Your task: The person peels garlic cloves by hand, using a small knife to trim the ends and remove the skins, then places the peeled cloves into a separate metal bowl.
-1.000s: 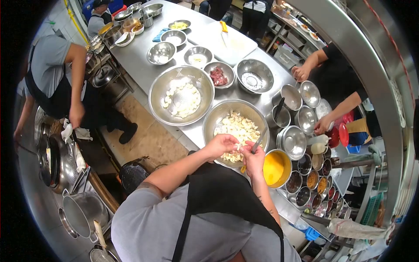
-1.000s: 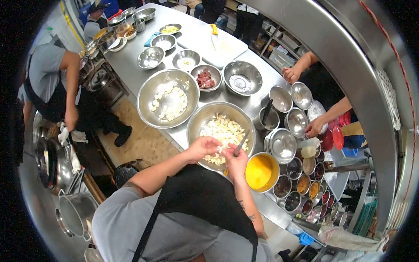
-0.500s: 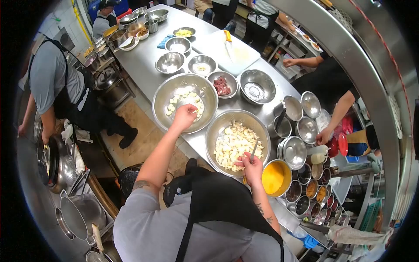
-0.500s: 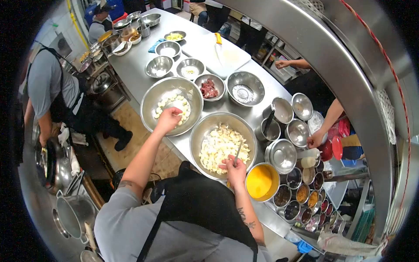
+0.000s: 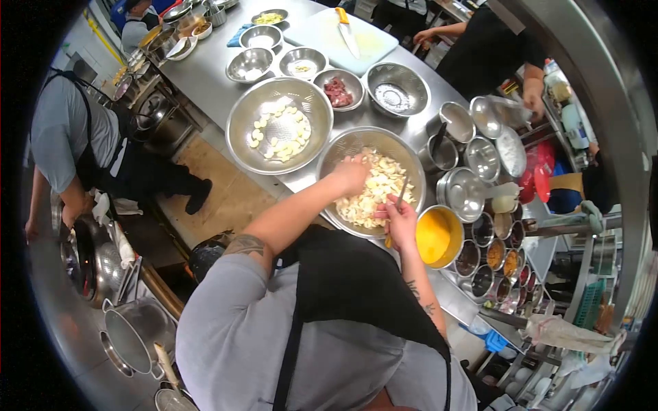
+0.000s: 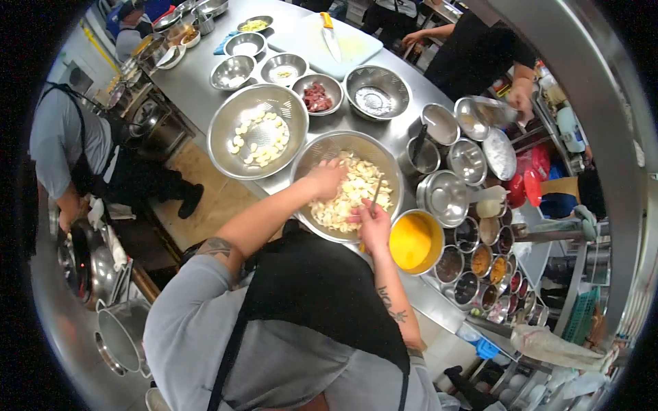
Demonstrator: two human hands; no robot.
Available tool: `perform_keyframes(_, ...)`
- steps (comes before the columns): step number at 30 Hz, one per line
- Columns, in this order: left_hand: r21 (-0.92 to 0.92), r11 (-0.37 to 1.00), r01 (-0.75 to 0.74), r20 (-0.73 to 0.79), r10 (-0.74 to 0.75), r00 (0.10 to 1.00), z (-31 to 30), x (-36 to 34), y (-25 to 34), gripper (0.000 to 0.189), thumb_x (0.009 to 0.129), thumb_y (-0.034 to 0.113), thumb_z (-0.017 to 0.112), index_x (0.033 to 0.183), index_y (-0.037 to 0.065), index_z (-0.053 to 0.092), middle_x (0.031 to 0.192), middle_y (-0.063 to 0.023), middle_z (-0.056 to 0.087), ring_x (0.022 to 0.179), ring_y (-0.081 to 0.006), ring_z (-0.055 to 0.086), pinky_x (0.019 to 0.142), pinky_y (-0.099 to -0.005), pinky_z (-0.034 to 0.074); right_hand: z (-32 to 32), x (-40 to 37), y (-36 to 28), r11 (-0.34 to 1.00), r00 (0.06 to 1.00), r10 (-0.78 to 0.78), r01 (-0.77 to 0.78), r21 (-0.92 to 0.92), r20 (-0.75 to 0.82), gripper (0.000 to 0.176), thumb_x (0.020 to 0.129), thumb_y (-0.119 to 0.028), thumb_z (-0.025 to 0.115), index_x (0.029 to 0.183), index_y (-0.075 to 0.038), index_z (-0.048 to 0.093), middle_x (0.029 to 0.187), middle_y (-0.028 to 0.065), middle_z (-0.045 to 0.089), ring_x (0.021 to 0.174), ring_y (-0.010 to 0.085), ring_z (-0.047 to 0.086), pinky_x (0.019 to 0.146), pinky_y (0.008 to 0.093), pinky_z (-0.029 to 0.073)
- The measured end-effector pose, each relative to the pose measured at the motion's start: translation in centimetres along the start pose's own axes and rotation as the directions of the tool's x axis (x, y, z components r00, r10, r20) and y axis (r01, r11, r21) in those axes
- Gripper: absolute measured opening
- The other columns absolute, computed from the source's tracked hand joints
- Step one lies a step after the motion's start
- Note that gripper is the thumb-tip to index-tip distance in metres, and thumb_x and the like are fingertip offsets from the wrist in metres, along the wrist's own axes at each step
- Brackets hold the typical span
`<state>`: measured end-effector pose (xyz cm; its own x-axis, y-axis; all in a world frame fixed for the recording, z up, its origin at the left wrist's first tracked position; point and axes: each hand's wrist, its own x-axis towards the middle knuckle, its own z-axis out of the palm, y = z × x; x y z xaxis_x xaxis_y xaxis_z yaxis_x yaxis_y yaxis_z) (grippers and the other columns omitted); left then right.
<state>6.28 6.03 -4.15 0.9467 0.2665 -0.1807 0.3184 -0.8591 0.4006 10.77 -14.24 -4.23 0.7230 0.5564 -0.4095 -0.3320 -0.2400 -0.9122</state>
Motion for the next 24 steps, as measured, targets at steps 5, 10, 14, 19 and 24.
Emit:
perform_keyframes(5, -0.112, 0.993, 0.049, 0.142, -0.033, 0.989, 3.9, 1.1, -0.1, 0.057, 0.073, 0.007, 0.070, 0.127, 0.010, 0.054, 0.133, -0.0242, 0.046, 0.114, -0.0399, 0.055, 0.095, -0.0430, 0.047, 0.3, -0.7, -0.7, 1.000, 1.000, -0.005, 0.005, 0.016, 0.000, 0.037, 0.095, -0.011, 0.055, 0.127, 0.006, 0.049, 0.091, 0.0117, 0.066, 0.071, 0.0157, 0.068, 0.040, 0.0199, 0.041)
perform_keyframes(10, -0.250, 0.968, 0.002, 0.243, 0.061, 0.968, 2.5, -0.2, -0.5, 0.056, 0.070, 0.005, 0.070, 0.124, 0.007, 0.057, 0.116, -0.0225, 0.060, 0.111, -0.0348, 0.058, 0.093, -0.0394, 0.047, 0.2, -0.8, -1.1, 1.000, 1.000, 0.014, -0.014, 0.006, -0.009, 0.036, 0.095, -0.010, 0.055, 0.127, 0.005, 0.049, 0.090, 0.0115, 0.065, 0.071, 0.0157, 0.068, 0.040, 0.0195, 0.040)
perform_keyframes(14, -0.409, 0.900, -0.148, 0.110, 0.210, 0.971, 3.6, -1.0, -1.3, 0.052, 0.069, 0.004, 0.068, 0.120, 0.006, 0.060, 0.110, -0.0221, 0.064, 0.108, -0.0349, 0.060, 0.091, -0.0395, 0.048, 0.4, -0.7, -1.0, 1.000, 1.000, 0.024, -0.024, -0.001, 0.004, 0.035, 0.095, -0.010, 0.055, 0.127, 0.005, 0.050, 0.089, 0.0113, 0.065, 0.070, 0.0156, 0.068, 0.040, 0.0197, 0.040)
perform_keyframes(19, -0.529, 0.841, -0.111, -0.015, 0.121, 0.993, 2.7, -2.7, -0.3, 0.045, 0.072, 0.003, 0.065, 0.116, 0.006, 0.063, 0.108, -0.0216, 0.065, 0.104, -0.0351, 0.061, 0.089, -0.0388, 0.049, 0.5, -0.5, -1.0, 0.999, 0.999, 0.037, -0.037, -0.010, 0.007, 0.034, 0.095, -0.010, 0.055, 0.125, 0.005, 0.050, 0.087, 0.0106, 0.065, 0.067, 0.0155, 0.067, 0.039, 0.0199, 0.040)
perform_keyframes(24, -0.585, 0.809, -0.064, -0.109, -0.001, 0.994, 1.6, -3.6, 0.2, 0.032, 0.077, 0.009, 0.067, 0.108, 0.006, 0.066, 0.102, -0.0201, 0.066, 0.096, -0.0307, 0.065, 0.084, -0.0377, 0.050, 0.5, -0.4, -0.9, 0.997, 0.997, 0.073, -0.073, -0.037, 0.009, 0.035, 0.094, -0.012, 0.055, 0.124, 0.005, 0.050, 0.088, 0.0098, 0.066, 0.071, 0.0146, 0.068, 0.040, 0.0204, 0.041)
